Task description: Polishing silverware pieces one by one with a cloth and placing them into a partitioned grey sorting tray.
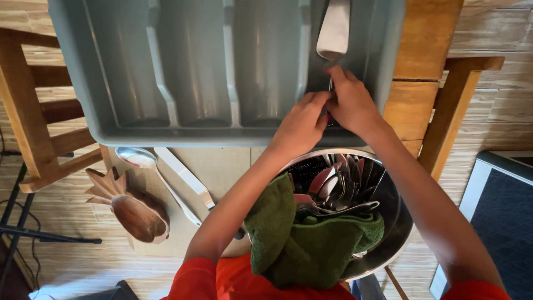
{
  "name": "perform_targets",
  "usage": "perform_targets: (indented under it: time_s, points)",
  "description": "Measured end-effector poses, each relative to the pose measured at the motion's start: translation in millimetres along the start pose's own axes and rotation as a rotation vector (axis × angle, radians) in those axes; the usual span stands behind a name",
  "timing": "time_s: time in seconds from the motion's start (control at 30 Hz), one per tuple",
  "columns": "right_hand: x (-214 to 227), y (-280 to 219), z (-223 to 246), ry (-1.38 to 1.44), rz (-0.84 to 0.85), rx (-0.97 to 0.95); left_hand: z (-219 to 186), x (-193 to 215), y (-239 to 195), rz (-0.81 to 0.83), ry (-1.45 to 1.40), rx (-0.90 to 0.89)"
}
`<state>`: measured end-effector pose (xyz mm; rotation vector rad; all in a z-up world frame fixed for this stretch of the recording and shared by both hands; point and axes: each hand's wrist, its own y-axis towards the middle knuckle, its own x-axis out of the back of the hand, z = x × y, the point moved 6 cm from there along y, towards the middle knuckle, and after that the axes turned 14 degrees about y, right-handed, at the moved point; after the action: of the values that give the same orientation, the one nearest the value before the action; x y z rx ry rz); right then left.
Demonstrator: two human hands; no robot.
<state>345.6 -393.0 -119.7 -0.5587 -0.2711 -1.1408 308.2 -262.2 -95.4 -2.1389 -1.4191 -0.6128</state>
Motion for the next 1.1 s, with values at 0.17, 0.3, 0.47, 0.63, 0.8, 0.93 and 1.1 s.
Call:
perform_targets:
  time_s: [0.17,0.3,0.47,0.63,0.8,0.93,1.1]
  points:
    - [12.5,-37.5,63.8,-0.091,-0.037,0.136,-26.8,40.6,-16.0,-0.014,-0.125,0.014]
    - [25.0,-90.0,126.9,0.03,-0.147,0.212,-55.1,78.0,-48.3,-0.109,-0.278,-0.051]
    - [15.3,-156.2,157.6,0.162,-0.18,0.159,-73.9,78.4,-107.8,-0.08,-0.318,-0.03]
    - [-7.0,-207.2,147.2,0.267,-0.212,0.156,-89.7,66.7,-160.0,-0.107,-0.288,-0.091]
    - [-47.1,-242.3,128.1,0.252,-0.155,0.134,-74.0,30.3,-207.0,-0.139,0.48,-0.173]
    - [-81.3,-253.2,119.1,0.167,-0.069,0.17,-55.6,17.7,-240.0,-0.059,0.591,-0.143]
    - [-108.8,-262.1,137.9,0.078,-0.03,0.29,-56.4,38.0,-278.7,-0.113,0.36,-0.094]
